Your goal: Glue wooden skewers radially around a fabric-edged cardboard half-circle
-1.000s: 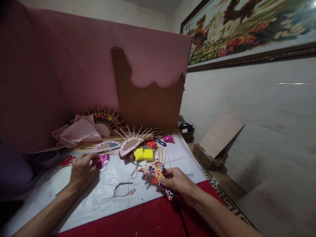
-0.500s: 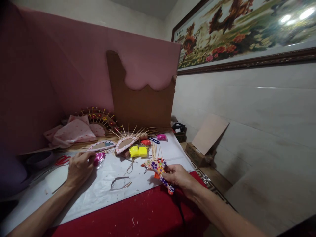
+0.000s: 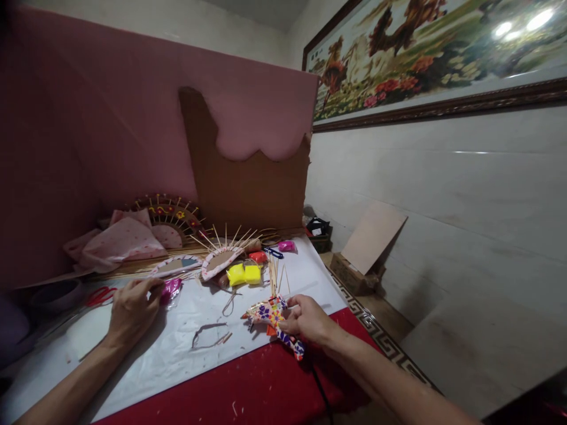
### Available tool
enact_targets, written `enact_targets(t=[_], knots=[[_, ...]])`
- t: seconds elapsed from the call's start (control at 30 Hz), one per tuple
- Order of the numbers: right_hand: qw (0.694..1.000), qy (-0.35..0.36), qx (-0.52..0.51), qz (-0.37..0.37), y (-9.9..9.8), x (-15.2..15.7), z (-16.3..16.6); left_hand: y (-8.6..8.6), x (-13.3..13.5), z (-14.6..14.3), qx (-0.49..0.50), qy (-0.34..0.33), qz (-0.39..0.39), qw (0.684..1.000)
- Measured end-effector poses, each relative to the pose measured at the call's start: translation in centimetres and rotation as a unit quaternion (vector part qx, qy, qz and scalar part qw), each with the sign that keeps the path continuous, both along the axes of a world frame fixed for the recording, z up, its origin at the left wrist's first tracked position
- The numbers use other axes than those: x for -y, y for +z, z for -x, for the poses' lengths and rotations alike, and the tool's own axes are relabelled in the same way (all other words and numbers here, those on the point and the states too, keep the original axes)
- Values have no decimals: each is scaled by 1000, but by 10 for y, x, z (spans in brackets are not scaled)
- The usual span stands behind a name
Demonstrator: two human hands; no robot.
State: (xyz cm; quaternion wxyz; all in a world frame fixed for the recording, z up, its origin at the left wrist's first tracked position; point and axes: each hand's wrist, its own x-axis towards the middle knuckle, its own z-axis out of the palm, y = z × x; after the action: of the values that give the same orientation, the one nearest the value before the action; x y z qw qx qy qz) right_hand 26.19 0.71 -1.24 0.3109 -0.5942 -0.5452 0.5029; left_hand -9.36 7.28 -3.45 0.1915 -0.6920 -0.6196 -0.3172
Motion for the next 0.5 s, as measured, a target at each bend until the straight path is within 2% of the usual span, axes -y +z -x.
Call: enact_targets(t=[0.13, 0.27, 0.4, 0.5], knots=[[991, 13, 123, -39, 3, 0, -1, 0, 0, 0, 5, -10, 5, 1000], [964, 19, 240, -110, 17, 7, -6, -1, 1, 1, 16, -23, 13, 1000], [927, 33, 313, -205, 55, -1, -6, 5, 6, 1, 14, -32, 1, 999], [878, 23, 352, -324, 90, -29, 4, 26, 11, -4, -4, -65, -3, 998]])
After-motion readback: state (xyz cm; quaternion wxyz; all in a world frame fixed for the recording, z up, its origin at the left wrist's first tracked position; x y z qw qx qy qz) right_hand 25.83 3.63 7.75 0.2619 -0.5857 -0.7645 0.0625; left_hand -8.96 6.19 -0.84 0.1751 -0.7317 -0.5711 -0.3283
